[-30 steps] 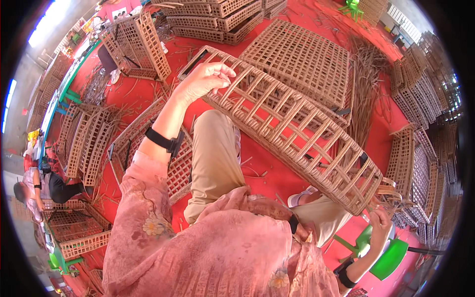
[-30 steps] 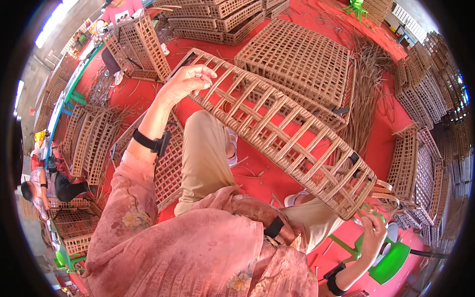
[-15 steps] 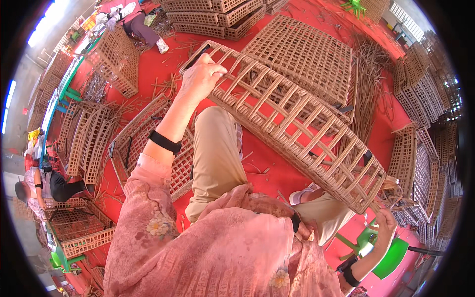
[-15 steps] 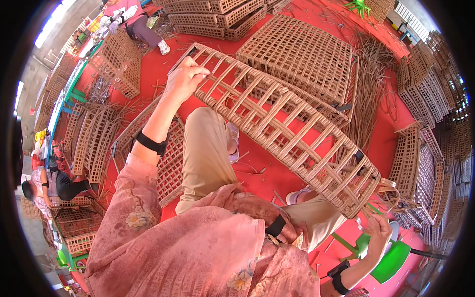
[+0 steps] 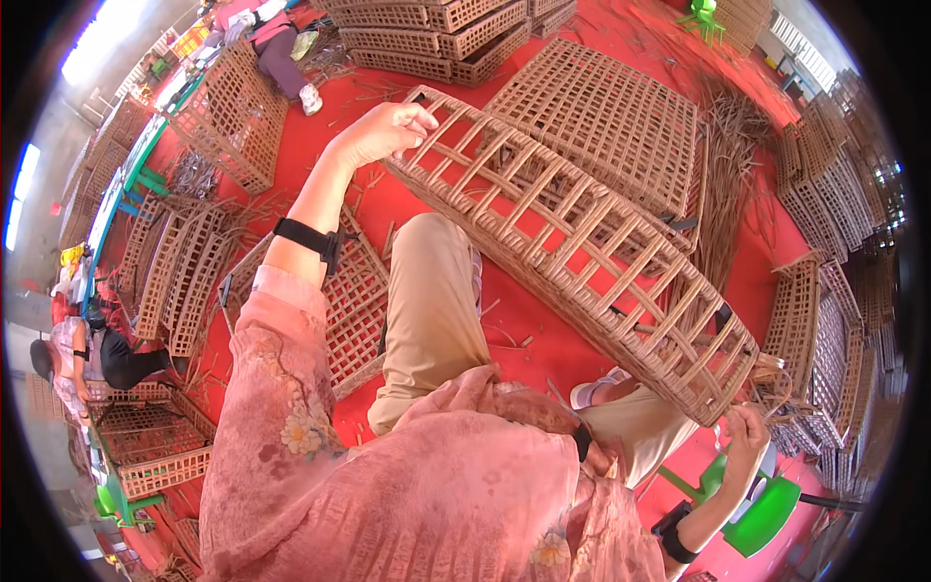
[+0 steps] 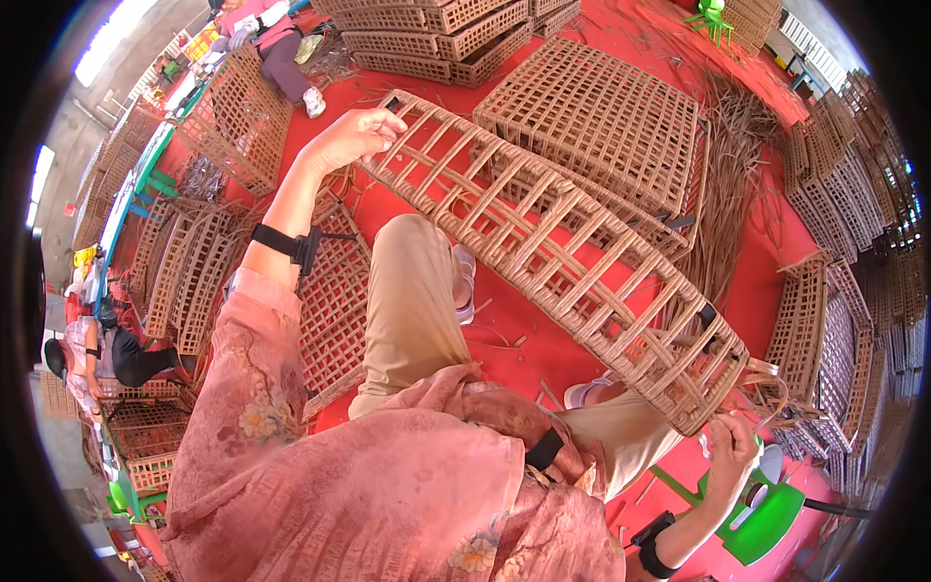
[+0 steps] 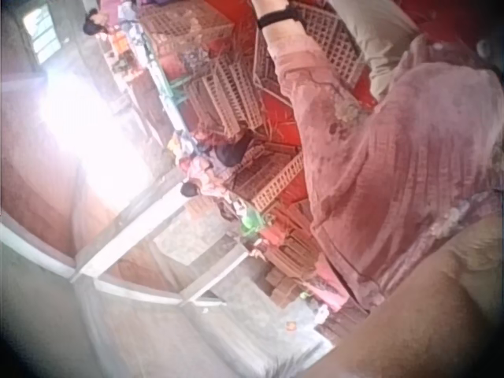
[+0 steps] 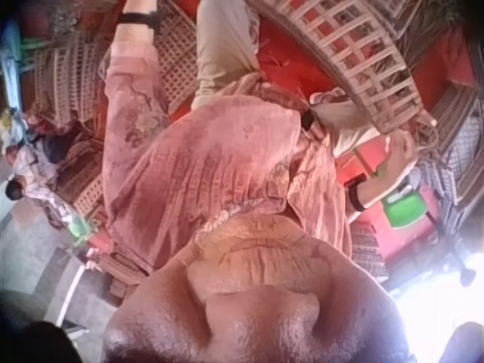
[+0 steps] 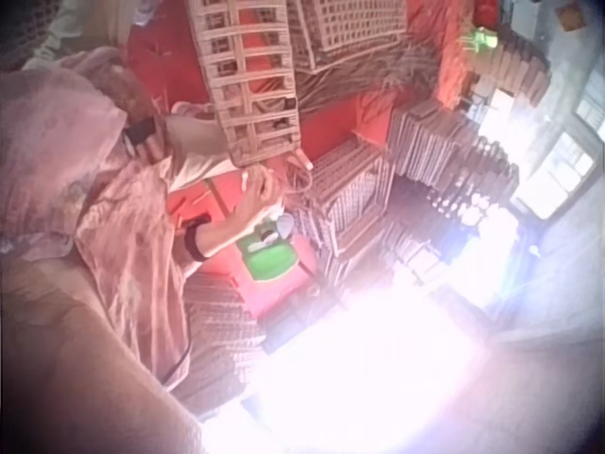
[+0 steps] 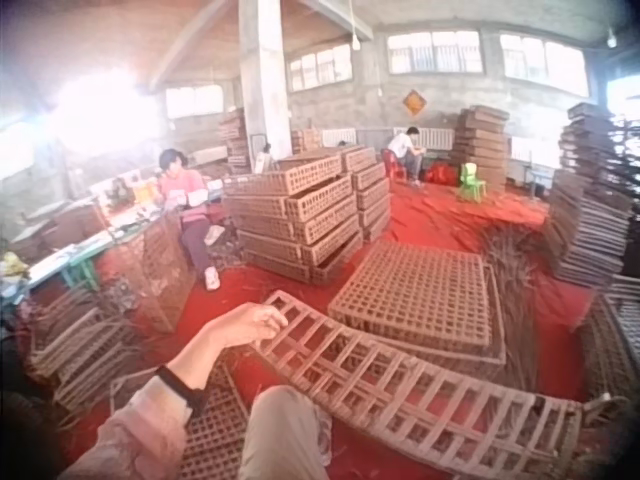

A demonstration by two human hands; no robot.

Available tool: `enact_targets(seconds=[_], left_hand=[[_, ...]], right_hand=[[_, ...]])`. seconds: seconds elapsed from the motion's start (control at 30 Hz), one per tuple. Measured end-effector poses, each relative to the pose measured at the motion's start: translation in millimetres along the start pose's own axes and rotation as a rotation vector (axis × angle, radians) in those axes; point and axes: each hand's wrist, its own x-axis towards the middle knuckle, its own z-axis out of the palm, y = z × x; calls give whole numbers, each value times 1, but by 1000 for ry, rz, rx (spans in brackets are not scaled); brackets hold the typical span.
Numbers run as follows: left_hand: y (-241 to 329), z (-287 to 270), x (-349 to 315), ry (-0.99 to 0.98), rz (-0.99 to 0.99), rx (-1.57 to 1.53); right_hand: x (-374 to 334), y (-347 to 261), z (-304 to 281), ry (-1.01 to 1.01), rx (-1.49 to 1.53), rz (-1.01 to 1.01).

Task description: Weaving bamboo strips onto a rectangular frame to construct a basket or trap structure.

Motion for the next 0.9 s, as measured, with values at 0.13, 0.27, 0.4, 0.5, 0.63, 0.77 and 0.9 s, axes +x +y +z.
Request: enact_targets(seconds=[0.13,0.27,0.4,0.5,0.63,0.77,0.9], left_hand=[[-18,-5,-2,93,56,-196],[-44,-6,-4,338,66,-423],[-64,-11,6,529,48,-698],[-75,-24,13,609,71,-838],[-67,-55,11,786,151,-906],[-18,-73,-4,729,366,-625],[20,-60,-24,739,459,-336]], right_hand=[[-5,-1,-9,46,-52,62],[-7,-6,-23,39,-93,115],[-1,-38,-21,97,-263,-128],[16,-96,-14,140,-262,-284],[66,-212,30,39,-104,-433],[135,-315,177,-499,177,-616],[164,-362,351,-577,23,-753]])
